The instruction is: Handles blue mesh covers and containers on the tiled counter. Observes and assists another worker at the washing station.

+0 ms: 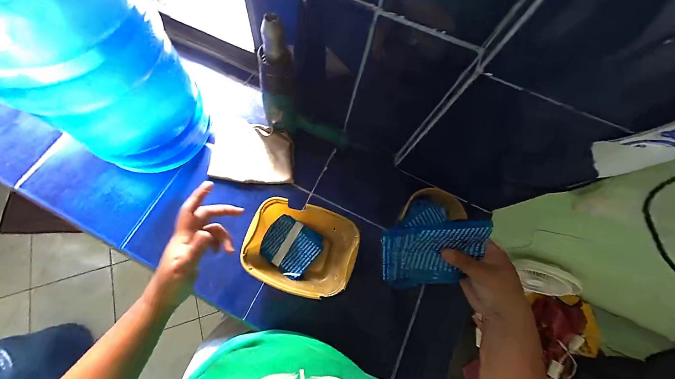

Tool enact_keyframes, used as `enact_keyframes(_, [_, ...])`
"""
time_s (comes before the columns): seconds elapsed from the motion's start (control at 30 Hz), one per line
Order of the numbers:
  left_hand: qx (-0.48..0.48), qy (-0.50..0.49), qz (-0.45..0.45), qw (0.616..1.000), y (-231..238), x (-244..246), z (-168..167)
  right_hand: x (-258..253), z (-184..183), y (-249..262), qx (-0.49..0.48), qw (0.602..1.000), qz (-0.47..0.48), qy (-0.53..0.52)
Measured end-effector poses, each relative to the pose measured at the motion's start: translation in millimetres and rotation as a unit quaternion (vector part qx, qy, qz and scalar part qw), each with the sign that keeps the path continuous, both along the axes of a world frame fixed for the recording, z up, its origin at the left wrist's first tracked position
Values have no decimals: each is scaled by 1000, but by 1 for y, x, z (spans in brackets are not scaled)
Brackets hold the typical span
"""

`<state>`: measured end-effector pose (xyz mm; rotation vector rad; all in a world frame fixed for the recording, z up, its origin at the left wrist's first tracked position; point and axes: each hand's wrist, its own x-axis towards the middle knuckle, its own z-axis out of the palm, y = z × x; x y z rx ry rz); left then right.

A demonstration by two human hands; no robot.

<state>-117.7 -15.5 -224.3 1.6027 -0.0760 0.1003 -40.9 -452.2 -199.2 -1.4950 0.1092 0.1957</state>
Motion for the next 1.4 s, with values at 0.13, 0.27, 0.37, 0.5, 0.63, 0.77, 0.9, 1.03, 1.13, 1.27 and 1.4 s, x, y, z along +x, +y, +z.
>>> enact_keyframes(0.13, [-31, 25, 115, 993, 39, -75, -1, 15, 16, 41, -110, 985, 117, -60])
enact_keyframes(0.27, [-54, 68, 203, 975, 48, -126, 2, 44, 25, 106, -293, 888, 313, -168])
enact_keyframes(0.37, [-271, 136, 204, 931, 44, -141, 19, 64, 10, 159, -392, 759, 501, -139])
enact_keyframes(0.5, [-405, 130, 183, 886, 44, -158, 42, 62, -40, 209, -520, 623, 572, -120])
enact_keyframes(0.63, [-450, 72, 160, 876, 58, -175, 51, 47, -45, 222, -590, 615, 506, -130])
enact_keyframes(0.77, [-452, 26, 151, 879, 85, -193, 53, 24, -31, 221, -637, 604, 446, -173])
enact_keyframes(0.9, [-390, -17, 166, 906, 127, -219, 49, 12, 14, 243, -605, 667, 367, -233])
enact_keyframes(1.03, [-331, -46, 189, 924, 188, -255, 52, -13, 44, 322, -533, 669, 447, -262])
enact_keyframes(1.13, [-313, -68, 196, 927, 245, -291, 56, -55, 50, 416, -443, 638, 588, -224])
enact_keyframes(1.27, [-283, -80, 253, 922, 319, -343, 71, -101, 25, 544, -440, 538, 696, -179])
enact_keyframes(1.4, [-258, -73, 317, 910, 380, -393, 75, -132, 6, 651, -481, 468, 720, -179])
